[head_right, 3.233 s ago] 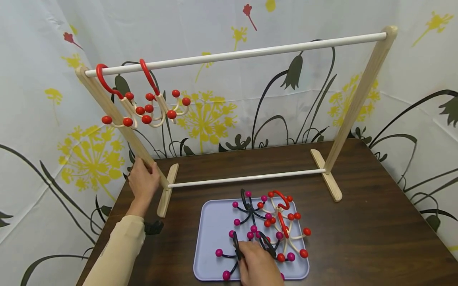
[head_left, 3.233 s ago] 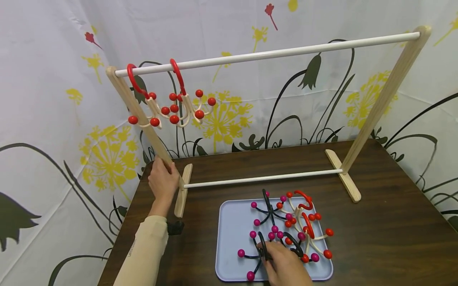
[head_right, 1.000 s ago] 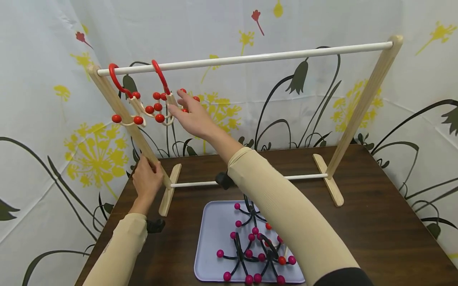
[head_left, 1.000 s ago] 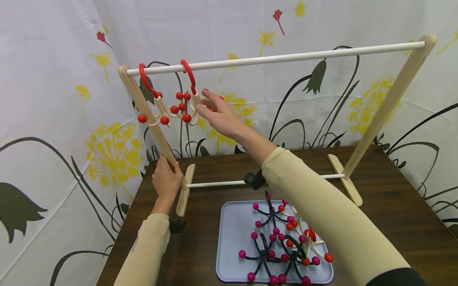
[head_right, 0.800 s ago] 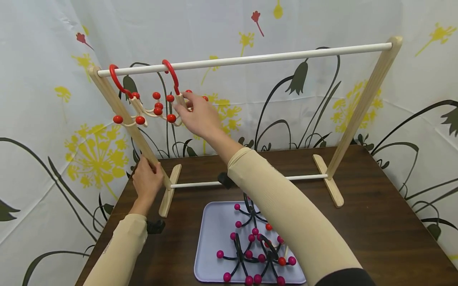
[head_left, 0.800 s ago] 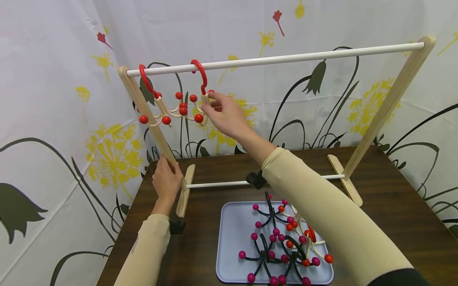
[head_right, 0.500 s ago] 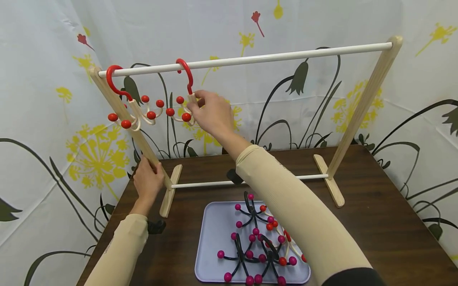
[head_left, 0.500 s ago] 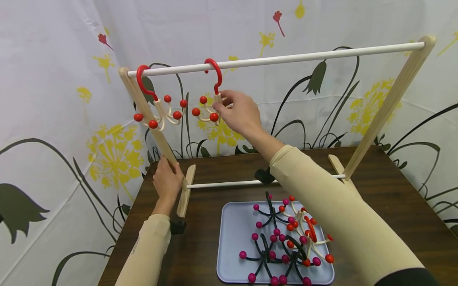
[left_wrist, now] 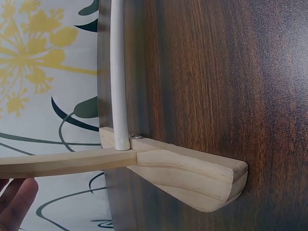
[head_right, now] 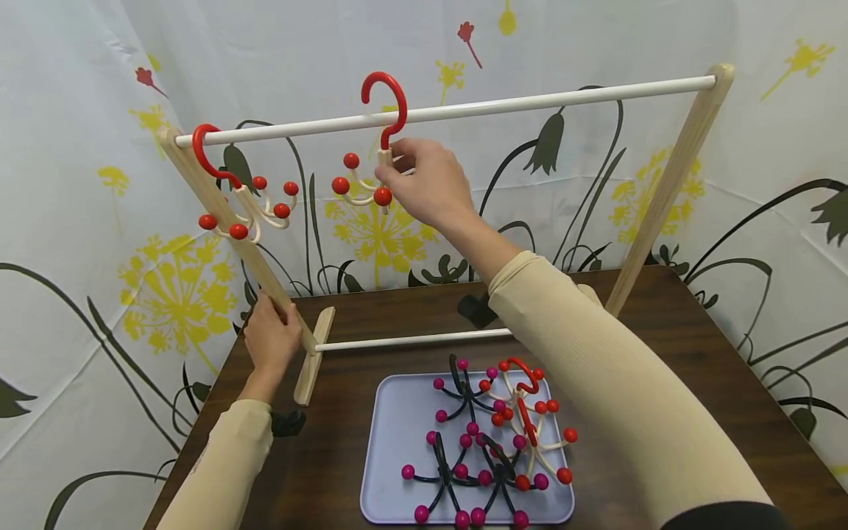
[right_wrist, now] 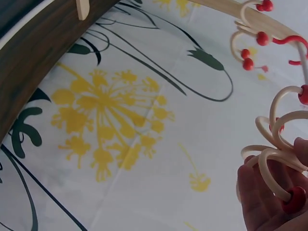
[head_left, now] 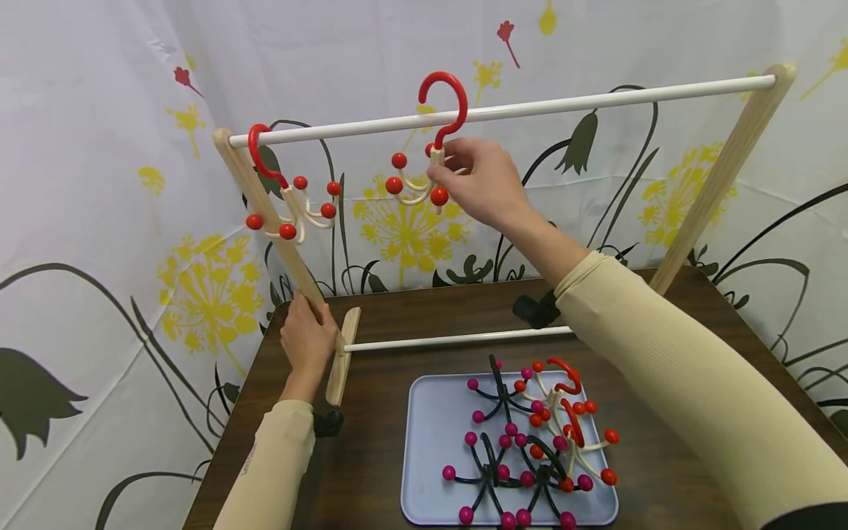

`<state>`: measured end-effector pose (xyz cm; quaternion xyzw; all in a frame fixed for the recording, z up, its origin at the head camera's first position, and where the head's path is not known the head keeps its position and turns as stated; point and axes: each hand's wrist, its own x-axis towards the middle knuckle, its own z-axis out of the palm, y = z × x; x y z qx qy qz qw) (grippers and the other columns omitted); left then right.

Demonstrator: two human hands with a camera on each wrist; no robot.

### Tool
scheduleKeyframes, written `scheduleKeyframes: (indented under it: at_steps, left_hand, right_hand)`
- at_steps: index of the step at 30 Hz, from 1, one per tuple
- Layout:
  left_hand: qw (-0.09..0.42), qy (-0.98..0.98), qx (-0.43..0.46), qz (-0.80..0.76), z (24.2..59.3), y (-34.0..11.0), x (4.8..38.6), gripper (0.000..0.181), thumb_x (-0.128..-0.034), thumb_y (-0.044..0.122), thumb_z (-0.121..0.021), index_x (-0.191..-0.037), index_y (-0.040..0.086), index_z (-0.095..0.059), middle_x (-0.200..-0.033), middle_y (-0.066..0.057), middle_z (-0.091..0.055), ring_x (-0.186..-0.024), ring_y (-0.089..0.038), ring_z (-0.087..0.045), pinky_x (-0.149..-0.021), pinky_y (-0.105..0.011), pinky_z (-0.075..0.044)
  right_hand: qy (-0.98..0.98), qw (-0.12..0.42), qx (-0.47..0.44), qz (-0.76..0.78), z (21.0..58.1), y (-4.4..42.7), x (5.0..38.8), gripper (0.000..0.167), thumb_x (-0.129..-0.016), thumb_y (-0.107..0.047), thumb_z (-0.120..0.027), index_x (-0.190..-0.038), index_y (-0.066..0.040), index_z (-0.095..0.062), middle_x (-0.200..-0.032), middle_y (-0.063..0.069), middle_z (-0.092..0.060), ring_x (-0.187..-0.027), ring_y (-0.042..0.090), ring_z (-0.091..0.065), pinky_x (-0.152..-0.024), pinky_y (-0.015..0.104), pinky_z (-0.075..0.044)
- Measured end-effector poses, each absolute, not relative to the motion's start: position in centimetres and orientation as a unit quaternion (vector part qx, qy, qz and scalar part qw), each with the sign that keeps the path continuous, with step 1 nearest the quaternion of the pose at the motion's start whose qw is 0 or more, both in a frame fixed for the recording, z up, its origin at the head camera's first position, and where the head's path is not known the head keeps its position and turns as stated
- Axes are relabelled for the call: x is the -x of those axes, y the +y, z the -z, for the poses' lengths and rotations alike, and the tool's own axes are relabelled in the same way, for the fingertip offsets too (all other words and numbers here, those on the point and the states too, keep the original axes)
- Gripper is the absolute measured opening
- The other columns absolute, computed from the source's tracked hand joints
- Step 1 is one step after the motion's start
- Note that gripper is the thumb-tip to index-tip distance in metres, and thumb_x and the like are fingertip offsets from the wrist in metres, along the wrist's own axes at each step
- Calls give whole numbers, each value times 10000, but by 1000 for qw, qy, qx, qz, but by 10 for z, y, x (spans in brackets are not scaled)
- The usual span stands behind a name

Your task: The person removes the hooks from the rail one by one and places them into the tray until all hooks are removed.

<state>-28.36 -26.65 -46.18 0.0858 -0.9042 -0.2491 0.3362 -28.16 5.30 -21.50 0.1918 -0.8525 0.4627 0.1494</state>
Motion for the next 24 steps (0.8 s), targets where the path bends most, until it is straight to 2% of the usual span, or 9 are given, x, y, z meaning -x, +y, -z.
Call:
scheduleKeyframes:
  at_steps: [8,13,17,24]
  left_hand:
    - [342,-902,-87,250,463,-269,282,319,-915,192,-625,-1150,6,-517,-888,-197,-575,-762,-488,-595,-616,-616,-436]
    - [341,-902,-88,251,463,-269,282,294,-916,195,-625,-1119,10,-517,-879,-194,-571,-760,-483,-596,-615,-613,-438]
    - [336,-903,-90,253,461,-267,282,276,-918,194,-624,-1100,18,-514,-890,-194,-574,-773,-486,-598,-617,-614,-439]
    - [328,-905,-95,254,458,-264,282,308,-923,193,-621,-1154,20,-513,-935,-197,-585,-812,-491,-602,-632,-622,-437]
  right_hand:
    - [-860,109,-211,-452,212,73,260,306,-905,-241,-672,-1131,-35,-685,-1007,85,-723,-896,172,-680,-734,349,-500]
    - [-872,50,-236,-425,239,73,243,299,-893,-227,-689,-1122,-34,-687,-960,87,-731,-829,200,-681,-681,362,-506]
    - [-877,-10,-258,-405,271,65,234,249,-871,-197,-701,-1067,-44,-696,-882,36,-733,-762,165,-669,-654,340,-511]
    - [-899,-74,-270,-337,321,43,220,199,-840,-193,-724,-1032,-139,-734,-858,-96,-718,-838,63,-661,-811,347,-486]
